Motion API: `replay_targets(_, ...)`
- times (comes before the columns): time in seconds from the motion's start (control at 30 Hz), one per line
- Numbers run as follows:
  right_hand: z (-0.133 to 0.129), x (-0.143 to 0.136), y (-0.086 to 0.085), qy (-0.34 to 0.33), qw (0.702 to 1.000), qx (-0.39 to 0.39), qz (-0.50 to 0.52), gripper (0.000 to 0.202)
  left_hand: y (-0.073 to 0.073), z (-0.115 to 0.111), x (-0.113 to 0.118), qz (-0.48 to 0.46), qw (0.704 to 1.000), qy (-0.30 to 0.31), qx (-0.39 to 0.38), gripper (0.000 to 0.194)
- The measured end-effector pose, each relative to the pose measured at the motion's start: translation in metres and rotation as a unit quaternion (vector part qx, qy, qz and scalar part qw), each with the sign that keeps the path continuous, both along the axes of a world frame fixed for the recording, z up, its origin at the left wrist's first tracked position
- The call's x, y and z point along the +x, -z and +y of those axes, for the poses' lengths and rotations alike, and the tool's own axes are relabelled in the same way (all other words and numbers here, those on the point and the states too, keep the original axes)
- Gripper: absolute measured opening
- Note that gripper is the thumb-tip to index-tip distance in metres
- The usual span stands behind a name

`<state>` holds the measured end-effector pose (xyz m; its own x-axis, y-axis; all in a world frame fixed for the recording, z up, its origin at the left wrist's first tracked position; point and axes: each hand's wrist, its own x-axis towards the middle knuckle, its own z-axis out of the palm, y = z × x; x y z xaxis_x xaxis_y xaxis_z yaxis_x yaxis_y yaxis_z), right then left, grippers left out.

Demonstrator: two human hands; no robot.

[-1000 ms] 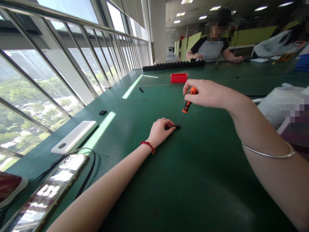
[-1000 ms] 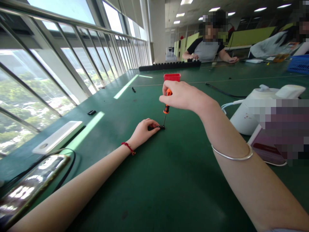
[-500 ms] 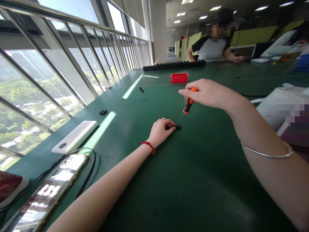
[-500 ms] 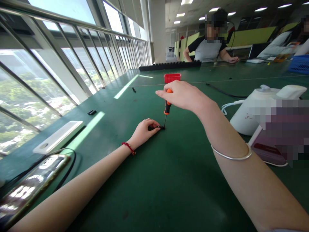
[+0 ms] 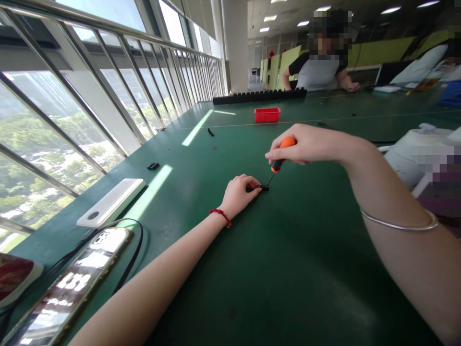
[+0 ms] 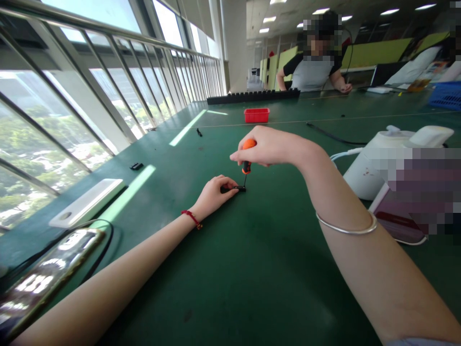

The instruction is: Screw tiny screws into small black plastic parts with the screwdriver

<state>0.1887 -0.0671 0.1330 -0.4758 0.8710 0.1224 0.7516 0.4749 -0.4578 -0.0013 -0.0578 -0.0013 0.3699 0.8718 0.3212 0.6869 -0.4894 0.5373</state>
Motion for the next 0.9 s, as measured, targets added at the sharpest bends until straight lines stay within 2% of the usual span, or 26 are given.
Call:
replay_targets(0.1, -0.007, 0.007, -0.002, -0.042, 0.995, -0.09, -0.023, 0.031, -0.001, -0.001, 0.0, -0.001, 1.0, 0.001, 0.002, 0.01)
replay_targets(0.2, -0.013, 0.016, -0.004, -0.038, 0.994, -0.101, 0.005, 0.027, -0.001, -0.001, 0.0, -0.001, 1.0, -0.001, -0.003, 0.01)
replay_targets(0.27, -0.013, 0.02, 0.002, -0.017, 0.995, -0.082, 0.058, 0.025, -0.001, -0.002, 0.0, -0.002, 1.0, -0.002, -0.001, 0.01)
replay_targets(0.33, -0.011, 0.02, 0.02, 0.032, 0.992, -0.022, 0.124, 0.025, -0.002, -0.003, 0.0, -0.005, 1.0, 0.003, 0.004, 0.01)
replay_targets(0.43, -0.012, 0.013, 0.064, 0.098, 0.975, 0.106, 0.169, 0.024, -0.003, -0.004, 0.001, -0.019, 0.999, 0.019, 0.019, 0.009)
replay_targets(0.53, -0.017, 0.004, 0.106, 0.087, 0.984, 0.107, 0.112, 0.023, -0.004, -0.005, 0.001, -0.036, 0.998, 0.024, 0.037, 0.008)
replay_targets(0.6, -0.02, 0.003, 0.122, 0.087, 0.985, 0.1, 0.108, 0.024, -0.005, -0.006, 0.002, -0.049, 0.998, 0.023, 0.041, 0.008)
replay_targets(0.67, -0.02, 0.004, 0.128, 0.093, 0.985, 0.1, 0.105, 0.024, -0.006, -0.006, 0.002, -0.061, 0.997, 0.027, 0.039, 0.008)
replay_targets(0.9, -0.012, 0.009, 0.128, 0.076, 0.985, 0.098, 0.122, 0.015, -0.005, -0.006, 0.003, -0.075, 0.995, 0.057, 0.02, 0.009)
